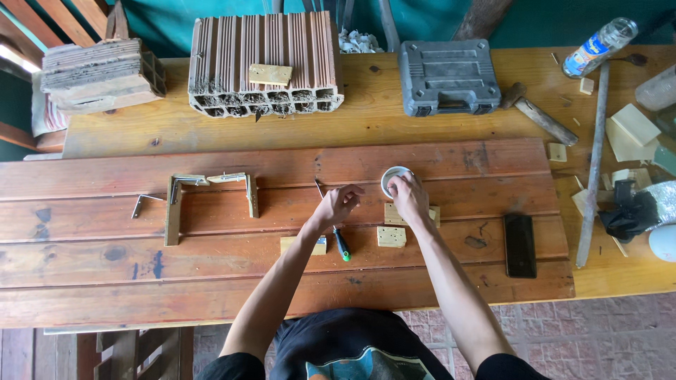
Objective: The person assembles small wooden pieces on a workbench using a screwdriver and screws. They align the pieces, insert screws, and tighten them to join the components together.
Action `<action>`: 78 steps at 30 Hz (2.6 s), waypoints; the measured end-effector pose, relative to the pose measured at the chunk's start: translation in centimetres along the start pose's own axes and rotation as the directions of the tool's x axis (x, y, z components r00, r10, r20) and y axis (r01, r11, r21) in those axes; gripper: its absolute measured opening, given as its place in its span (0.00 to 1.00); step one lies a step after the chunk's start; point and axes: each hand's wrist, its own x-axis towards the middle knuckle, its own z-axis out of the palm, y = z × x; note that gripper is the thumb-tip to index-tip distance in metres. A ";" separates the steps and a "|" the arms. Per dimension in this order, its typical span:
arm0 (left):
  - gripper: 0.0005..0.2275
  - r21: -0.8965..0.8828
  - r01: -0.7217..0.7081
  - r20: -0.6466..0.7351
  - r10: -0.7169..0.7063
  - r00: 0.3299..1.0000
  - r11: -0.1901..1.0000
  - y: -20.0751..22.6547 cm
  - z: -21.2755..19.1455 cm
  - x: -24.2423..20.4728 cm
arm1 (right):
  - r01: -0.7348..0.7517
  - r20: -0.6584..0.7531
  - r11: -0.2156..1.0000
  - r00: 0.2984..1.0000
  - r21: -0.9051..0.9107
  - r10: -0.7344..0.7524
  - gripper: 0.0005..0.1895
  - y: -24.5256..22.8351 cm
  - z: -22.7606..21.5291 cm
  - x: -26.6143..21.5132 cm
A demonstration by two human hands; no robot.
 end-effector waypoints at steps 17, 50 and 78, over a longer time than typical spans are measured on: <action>0.08 -0.114 -0.130 -0.307 0.089 0.948 0.985 4.8 -4.4 -8.9 | -0.128 0.127 0.692 0.990 0.710 0.054 0.10 -13.9 -1.2 -6.8; 0.07 0.486 -0.199 -0.154 0.307 0.939 0.851 -2.3 -7.8 -16.9 | -0.267 0.072 0.916 0.964 0.301 0.257 0.14 -14.7 4.8 -14.0; 0.07 0.582 -0.150 -0.176 0.304 0.936 0.800 -3.9 -7.3 -17.2 | -0.063 -0.092 0.998 0.994 0.026 0.065 0.08 -15.5 2.6 -14.6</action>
